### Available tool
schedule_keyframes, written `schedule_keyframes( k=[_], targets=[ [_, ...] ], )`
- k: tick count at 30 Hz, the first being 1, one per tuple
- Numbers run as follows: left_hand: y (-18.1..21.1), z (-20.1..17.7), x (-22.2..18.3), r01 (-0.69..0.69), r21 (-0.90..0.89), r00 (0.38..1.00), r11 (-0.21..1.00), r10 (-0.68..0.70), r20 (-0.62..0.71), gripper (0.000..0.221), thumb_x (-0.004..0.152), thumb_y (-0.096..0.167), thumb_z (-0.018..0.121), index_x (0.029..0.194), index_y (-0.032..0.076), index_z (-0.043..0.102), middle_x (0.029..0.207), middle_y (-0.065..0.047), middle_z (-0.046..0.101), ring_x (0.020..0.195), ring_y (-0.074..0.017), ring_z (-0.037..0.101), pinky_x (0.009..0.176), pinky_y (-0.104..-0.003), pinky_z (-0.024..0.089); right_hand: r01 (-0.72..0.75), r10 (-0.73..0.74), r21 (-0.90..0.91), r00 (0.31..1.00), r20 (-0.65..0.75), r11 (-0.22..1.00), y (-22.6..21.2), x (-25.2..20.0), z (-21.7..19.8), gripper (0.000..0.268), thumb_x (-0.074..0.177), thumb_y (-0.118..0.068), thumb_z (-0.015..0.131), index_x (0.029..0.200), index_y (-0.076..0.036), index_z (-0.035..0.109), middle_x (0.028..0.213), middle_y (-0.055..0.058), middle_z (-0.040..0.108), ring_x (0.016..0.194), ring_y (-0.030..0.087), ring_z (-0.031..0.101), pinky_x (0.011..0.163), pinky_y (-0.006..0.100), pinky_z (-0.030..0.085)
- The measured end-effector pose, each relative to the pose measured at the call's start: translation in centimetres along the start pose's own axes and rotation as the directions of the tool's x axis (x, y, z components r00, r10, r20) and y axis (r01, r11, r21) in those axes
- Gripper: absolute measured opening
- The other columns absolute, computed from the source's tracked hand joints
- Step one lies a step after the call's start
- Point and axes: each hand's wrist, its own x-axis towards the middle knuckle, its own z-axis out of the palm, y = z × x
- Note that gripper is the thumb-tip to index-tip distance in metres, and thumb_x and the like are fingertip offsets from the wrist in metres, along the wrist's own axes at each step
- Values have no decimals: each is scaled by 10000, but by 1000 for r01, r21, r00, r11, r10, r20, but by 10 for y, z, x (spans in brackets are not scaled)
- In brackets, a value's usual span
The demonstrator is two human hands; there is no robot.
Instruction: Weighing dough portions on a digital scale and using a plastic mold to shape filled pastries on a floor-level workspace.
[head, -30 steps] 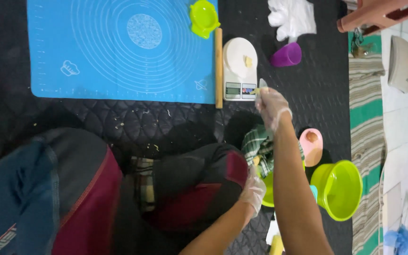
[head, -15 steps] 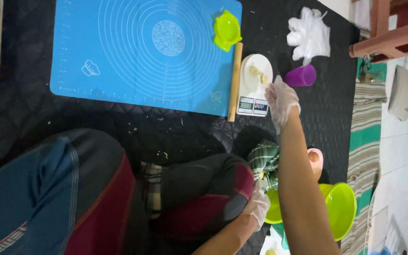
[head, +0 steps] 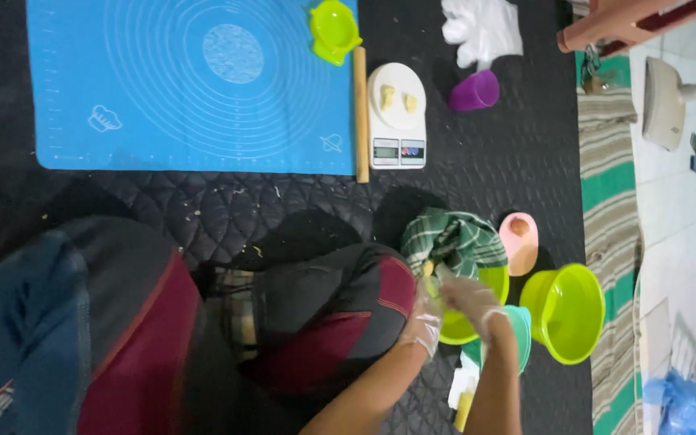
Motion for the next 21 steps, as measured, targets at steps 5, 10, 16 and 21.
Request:
schedule_keyframes(
  k=[5,10,16,21],
  targets=[
    [-74,-127,-69,-53,-181,975,982,90,205,407,1064,27,355,1418,-42,544,1527,-253,476,1490,-414,334,1272,-681,-116,-201,228,-264,970,78,943,33,3,51,479,891,-453,633,1290,-202,716,1336,92,714,1279,270,650,1119,405,506],
    [-28,-35,-21,-65,-138,975,988,93,202,439,1112,216,327,1446,11,526,1538,-188,483,1501,-433,307,1241,-762,-122,-204,228,-255,971,68,945,31,13,75,526,898,-490,605,1310,-172,683,1311,117,713,1259,290,660,1088,414,521],
    [-38,-39,-26,-112,-112,966,987,134,222,495,1134,261,274,1460,-41,490,1543,-228,461,1484,-490,281,1233,-774,-147,-208,225,-257,973,41,944,42,32,82,577,906,-527,576,1329,-142,650,1287,142,712,1238,309,670,1058,424,536],
    [-30,-16,-4,-140,-52,954,989,149,261,445,1118,170,289,1460,-23,497,1553,-220,451,1489,-468,291,1219,-801,-129,-206,224,-263,974,38,942,53,43,91,617,911,-554,554,1344,-120,625,1268,161,711,1223,323,677,1035,431,547]
  ],
)
